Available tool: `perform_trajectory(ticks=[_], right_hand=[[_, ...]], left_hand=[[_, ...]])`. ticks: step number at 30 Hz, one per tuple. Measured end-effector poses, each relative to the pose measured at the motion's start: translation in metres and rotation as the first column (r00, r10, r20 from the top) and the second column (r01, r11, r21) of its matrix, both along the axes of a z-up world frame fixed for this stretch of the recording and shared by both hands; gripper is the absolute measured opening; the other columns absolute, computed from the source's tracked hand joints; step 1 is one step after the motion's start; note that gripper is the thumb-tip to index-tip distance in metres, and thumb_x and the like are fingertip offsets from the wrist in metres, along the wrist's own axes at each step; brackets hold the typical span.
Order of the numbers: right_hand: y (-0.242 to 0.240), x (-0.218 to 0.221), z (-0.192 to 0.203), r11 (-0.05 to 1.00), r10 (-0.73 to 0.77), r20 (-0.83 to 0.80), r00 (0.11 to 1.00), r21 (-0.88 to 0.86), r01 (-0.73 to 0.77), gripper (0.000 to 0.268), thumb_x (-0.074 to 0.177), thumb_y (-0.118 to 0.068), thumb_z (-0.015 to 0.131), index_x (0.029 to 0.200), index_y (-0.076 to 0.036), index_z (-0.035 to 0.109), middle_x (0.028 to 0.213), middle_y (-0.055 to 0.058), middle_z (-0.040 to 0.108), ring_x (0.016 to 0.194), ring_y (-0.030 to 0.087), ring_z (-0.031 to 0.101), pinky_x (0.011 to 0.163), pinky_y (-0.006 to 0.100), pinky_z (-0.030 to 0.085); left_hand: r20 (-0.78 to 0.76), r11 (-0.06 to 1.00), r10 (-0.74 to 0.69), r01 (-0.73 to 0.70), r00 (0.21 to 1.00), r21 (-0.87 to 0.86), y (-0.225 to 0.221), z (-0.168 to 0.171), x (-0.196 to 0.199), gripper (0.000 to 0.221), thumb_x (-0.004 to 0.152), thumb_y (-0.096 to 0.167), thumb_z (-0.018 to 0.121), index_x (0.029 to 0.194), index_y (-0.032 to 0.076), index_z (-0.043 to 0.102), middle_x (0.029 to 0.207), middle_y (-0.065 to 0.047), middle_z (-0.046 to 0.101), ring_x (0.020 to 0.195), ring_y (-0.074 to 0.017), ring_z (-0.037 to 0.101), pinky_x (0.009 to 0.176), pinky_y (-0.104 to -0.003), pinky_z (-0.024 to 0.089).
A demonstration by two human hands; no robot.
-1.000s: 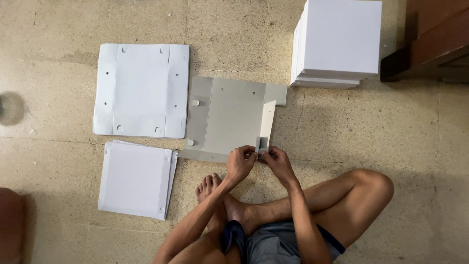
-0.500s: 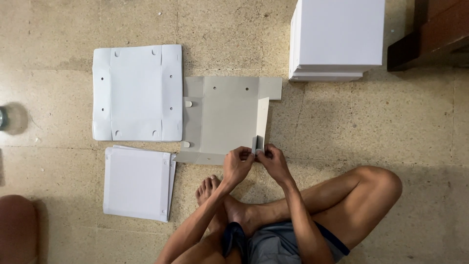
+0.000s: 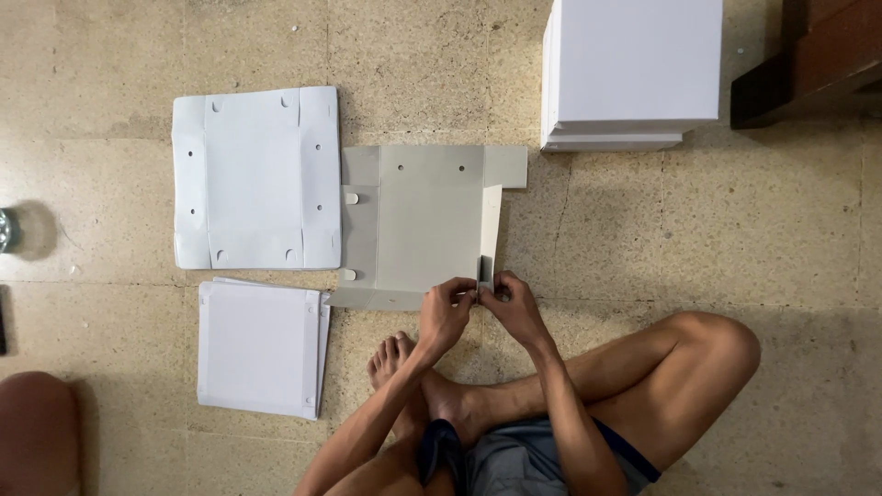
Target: Assembling cardboard boxes by folding flat sheets and tucking tabs into place.
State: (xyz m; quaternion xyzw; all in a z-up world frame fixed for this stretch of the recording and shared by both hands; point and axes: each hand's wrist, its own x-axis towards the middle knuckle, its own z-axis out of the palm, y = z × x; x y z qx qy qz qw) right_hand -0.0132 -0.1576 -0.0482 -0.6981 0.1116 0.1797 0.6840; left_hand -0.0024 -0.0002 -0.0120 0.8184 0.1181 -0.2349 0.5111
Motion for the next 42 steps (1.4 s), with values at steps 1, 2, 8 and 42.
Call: perform_trajectory(ticks=[1, 2, 8, 42], right_hand=[[0.0, 0.0, 0.0, 1.0, 0.013, 0.01, 1.0, 0.014, -0.013, 0.028, 0.092, -0.024, 0.073, 0.078, -0.005, 0.058, 0.083, 0.004, 0.048, 0.079, 0.016, 0.049, 0.073, 0.035, 0.045], [0.001, 0.002, 0.009, 1.0, 0.013, 0.01, 1.0, 0.015, -0.013, 0.028, 0.092, -0.024, 0.073, 0.078, -0.005, 0.058, 0.083, 0.004, 0.048, 0.079, 0.016, 0.049, 0.073, 0.035, 0.045], [-0.001, 0.009, 0.034, 0.998, 0.045, 0.015, 0.999, 0.031, -0.045, 0.031, 0.092, -0.022, 0.074, 0.073, -0.007, 0.054, 0.081, 0.004, 0.046, 0.08, 0.016, 0.048, 0.071, 0.036, 0.044], [0.03, -0.002, -0.021, 0.664, 0.224, -0.078, 0.971, -0.717, -0.211, 0.039, 0.098, -0.023, 0.044, 0.068, -0.001, 0.057, 0.062, 0.014, 0.048, 0.062, 0.041, 0.069, 0.053, 0.049, 0.053]], left_hand=[[0.002, 1.0, -0.003, 0.003, 1.0, 0.008, 0.0, -0.003, -0.001, 0.023, 0.094, 0.009, 0.06, 0.112, 0.003, 0.073, 0.105, -0.018, 0.076, 0.1, -0.0352, 0.073, 0.088, -0.049, 0.057], [0.002, 1.0, -0.003, 0.003, 1.0, 0.008, -0.001, 0.0, 0.0, 0.023, 0.094, 0.009, 0.06, 0.112, 0.003, 0.073, 0.105, -0.018, 0.076, 0.1, -0.0352, 0.073, 0.088, -0.049, 0.057], [-0.01, 0.997, -0.033, 0.034, 0.999, 0.073, -0.007, 0.018, 0.002, 0.025, 0.097, 0.008, 0.055, 0.115, 0.004, 0.072, 0.105, -0.018, 0.076, 0.1, -0.0339, 0.073, 0.087, -0.049, 0.057], [0.247, 0.961, -0.247, 0.204, 0.937, 0.189, -0.01, -0.06, 0.127, 0.026, 0.093, 0.015, 0.058, 0.114, 0.002, 0.066, 0.105, -0.022, 0.072, 0.1, -0.0422, 0.07, 0.083, -0.056, 0.056]])
